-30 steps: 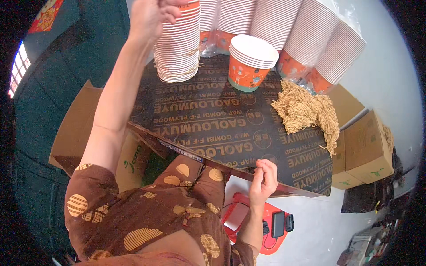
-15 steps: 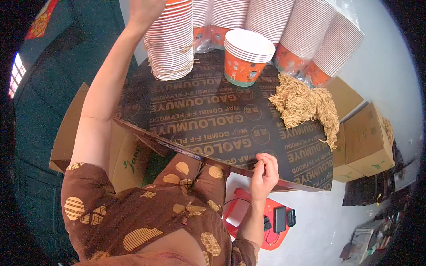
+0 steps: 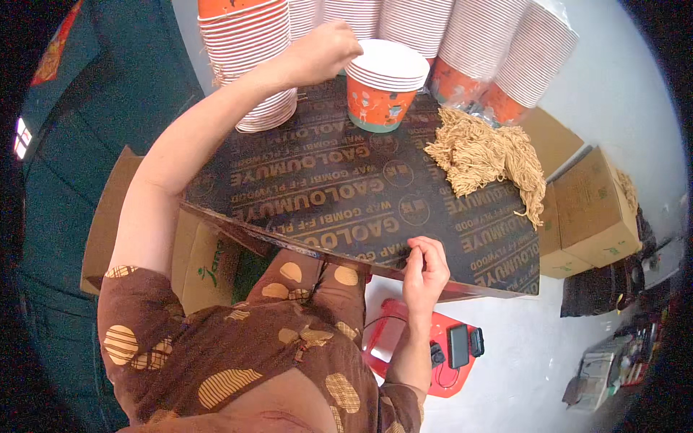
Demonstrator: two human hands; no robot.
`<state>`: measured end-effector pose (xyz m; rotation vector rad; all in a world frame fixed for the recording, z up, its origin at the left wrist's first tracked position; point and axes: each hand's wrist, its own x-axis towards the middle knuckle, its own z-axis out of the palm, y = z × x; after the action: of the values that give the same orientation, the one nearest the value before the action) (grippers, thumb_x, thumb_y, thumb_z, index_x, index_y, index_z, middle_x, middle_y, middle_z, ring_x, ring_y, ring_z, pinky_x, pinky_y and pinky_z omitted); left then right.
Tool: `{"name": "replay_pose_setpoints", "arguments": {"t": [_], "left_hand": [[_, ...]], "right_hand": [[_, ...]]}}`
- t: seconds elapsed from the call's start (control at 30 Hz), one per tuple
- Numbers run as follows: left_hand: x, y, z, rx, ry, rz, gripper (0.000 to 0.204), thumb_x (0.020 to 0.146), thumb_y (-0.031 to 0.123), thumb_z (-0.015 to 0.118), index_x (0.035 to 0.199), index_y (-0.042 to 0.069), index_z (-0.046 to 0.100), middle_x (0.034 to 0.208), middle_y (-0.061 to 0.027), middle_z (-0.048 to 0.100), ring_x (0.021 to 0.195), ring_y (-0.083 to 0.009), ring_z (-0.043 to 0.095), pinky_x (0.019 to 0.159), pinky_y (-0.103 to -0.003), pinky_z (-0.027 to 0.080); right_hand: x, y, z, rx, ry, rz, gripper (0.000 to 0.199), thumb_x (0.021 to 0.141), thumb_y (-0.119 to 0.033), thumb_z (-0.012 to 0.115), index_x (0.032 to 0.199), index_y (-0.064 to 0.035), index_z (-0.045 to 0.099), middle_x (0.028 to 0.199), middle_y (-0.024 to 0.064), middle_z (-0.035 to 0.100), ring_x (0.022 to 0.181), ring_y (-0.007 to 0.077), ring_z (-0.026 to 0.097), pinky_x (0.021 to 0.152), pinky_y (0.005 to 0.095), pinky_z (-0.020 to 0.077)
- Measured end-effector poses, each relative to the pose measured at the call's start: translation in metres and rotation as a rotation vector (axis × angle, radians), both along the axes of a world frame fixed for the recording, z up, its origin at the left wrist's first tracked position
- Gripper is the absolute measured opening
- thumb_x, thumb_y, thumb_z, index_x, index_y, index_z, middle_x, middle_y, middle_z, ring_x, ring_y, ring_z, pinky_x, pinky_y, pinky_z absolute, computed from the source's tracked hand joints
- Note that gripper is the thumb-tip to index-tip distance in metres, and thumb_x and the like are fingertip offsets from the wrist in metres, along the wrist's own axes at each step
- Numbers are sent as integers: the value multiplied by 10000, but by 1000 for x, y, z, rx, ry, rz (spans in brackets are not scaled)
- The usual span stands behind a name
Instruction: Assembling paper buckets by threading and securing handles onto them.
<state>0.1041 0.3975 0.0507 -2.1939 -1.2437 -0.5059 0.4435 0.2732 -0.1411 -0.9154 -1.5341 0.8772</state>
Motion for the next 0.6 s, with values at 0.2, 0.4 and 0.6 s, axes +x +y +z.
{"name": "replay_pose_setpoints", "arguments": {"t": [0.2,0.4,0.6], "left_hand": [[23,40,-17,-6,178,-46,124,753,34,588,829,7,682,817,-158,676,844,-310,652,778,-410,511],[35,51,-17,-141,226,41,92,797,78,567,734,23,604,663,-132,632,688,-306,639,826,-423,460],[36,38,-10,-260,222,-6,79,752,43,562,803,-17,566,706,-171,601,741,-352,598,815,-436,453]], "right_hand": [[3,2,-7,96,-69,6,129,922,42,504,930,41,633,992,60,587,569,32,479,474,179,394],[2,-1,-4,85,-84,-17,129,913,44,511,925,40,640,993,64,594,541,35,480,466,183,393],[1,-4,-1,55,-84,-39,111,876,53,541,913,26,642,939,94,627,747,124,570,642,239,458]]}}
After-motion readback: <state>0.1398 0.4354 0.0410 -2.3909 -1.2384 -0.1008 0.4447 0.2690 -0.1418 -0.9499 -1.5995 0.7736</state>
